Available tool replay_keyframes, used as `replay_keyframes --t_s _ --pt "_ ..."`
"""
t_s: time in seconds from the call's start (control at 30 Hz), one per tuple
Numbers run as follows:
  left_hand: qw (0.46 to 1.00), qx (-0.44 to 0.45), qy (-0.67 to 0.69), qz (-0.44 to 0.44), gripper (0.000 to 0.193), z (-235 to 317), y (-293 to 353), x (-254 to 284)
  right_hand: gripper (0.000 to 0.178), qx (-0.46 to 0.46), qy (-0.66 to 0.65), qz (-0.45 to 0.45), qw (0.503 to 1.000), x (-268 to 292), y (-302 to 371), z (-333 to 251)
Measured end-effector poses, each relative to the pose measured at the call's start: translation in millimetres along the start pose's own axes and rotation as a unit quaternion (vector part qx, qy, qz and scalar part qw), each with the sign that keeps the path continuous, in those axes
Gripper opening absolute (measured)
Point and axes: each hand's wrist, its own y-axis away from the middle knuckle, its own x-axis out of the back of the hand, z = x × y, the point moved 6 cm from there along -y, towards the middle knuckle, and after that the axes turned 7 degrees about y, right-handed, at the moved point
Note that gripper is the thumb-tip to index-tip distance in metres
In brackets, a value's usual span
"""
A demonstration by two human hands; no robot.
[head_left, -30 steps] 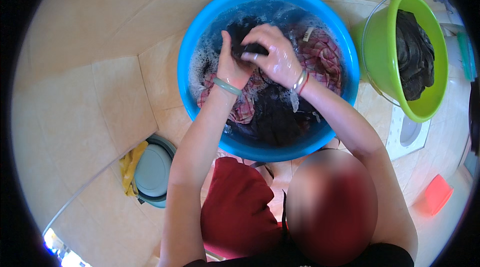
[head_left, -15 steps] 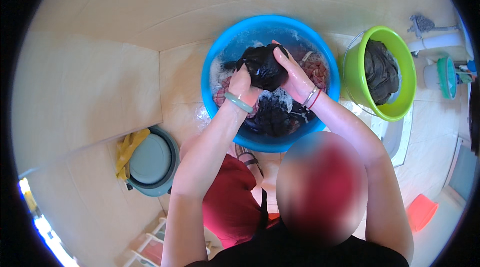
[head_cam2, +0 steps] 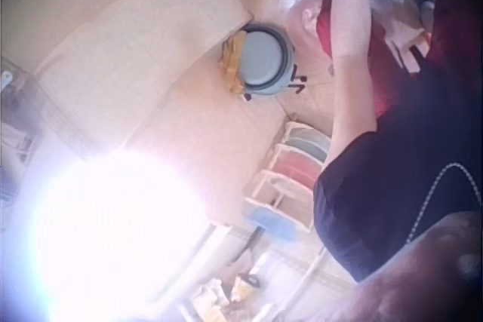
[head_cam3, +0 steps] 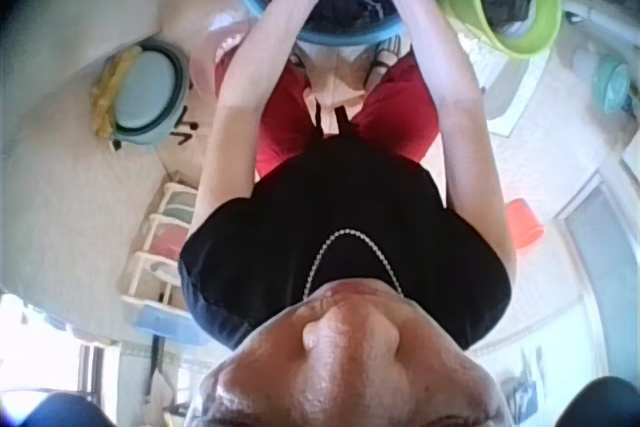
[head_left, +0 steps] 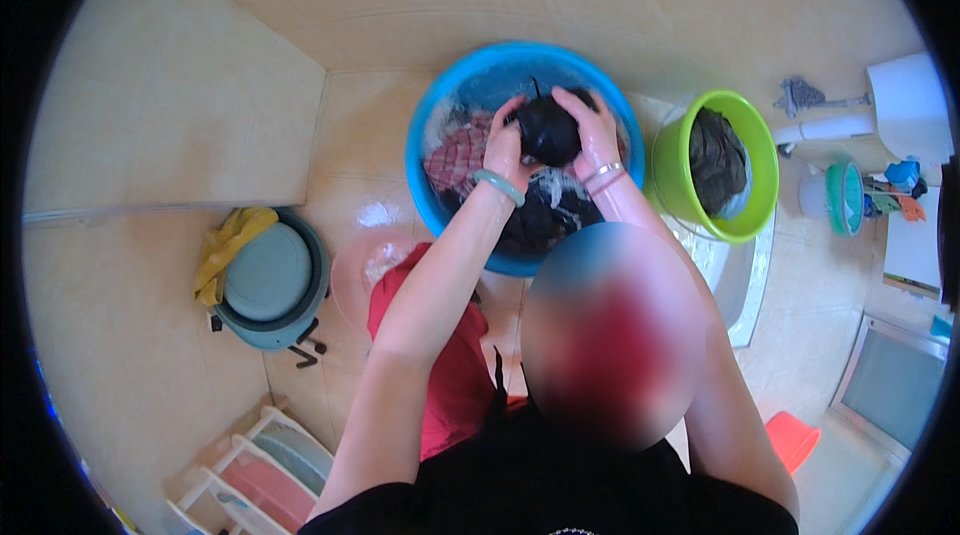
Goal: The person hand washes several pieces of clothing in a blue basin filled with soapy water. They scrub and rinse each item individually, then transfer the washed clothes into a green bucket beside them. The person also washes a small sock and places it in a nearby laundry basket.
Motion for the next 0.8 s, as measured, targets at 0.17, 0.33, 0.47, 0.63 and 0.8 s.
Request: replay_keyframes --t_s 0.17,0.33,0.47,0.63,0.8 --pt "0.975 0.053 0.184 -0.112 0.045 9 24 -28 0.037 0.203 0.104 0.007 0.974 -38 32 -47" --pt "0.969 -0.013 0.213 -0.124 0.043 30 42 -48 0.022 0.315 0.18 0.032 0.931 -42 39 -60" --pt "0.977 -0.165 0.117 -0.06 0.039 48 47 -52 0.014 0.383 0.267 0.034 0.884 -55 52 -61" --pt "0.976 -0.207 0.034 -0.059 0.032 57 31 -49 0.028 0.373 0.3 0.023 0.878 -63 58 -60" --pt "0.972 -0.229 0.043 0.036 0.039 50 28 -39 0.032 0.33 0.331 0.038 0.883 -63 56 -54"
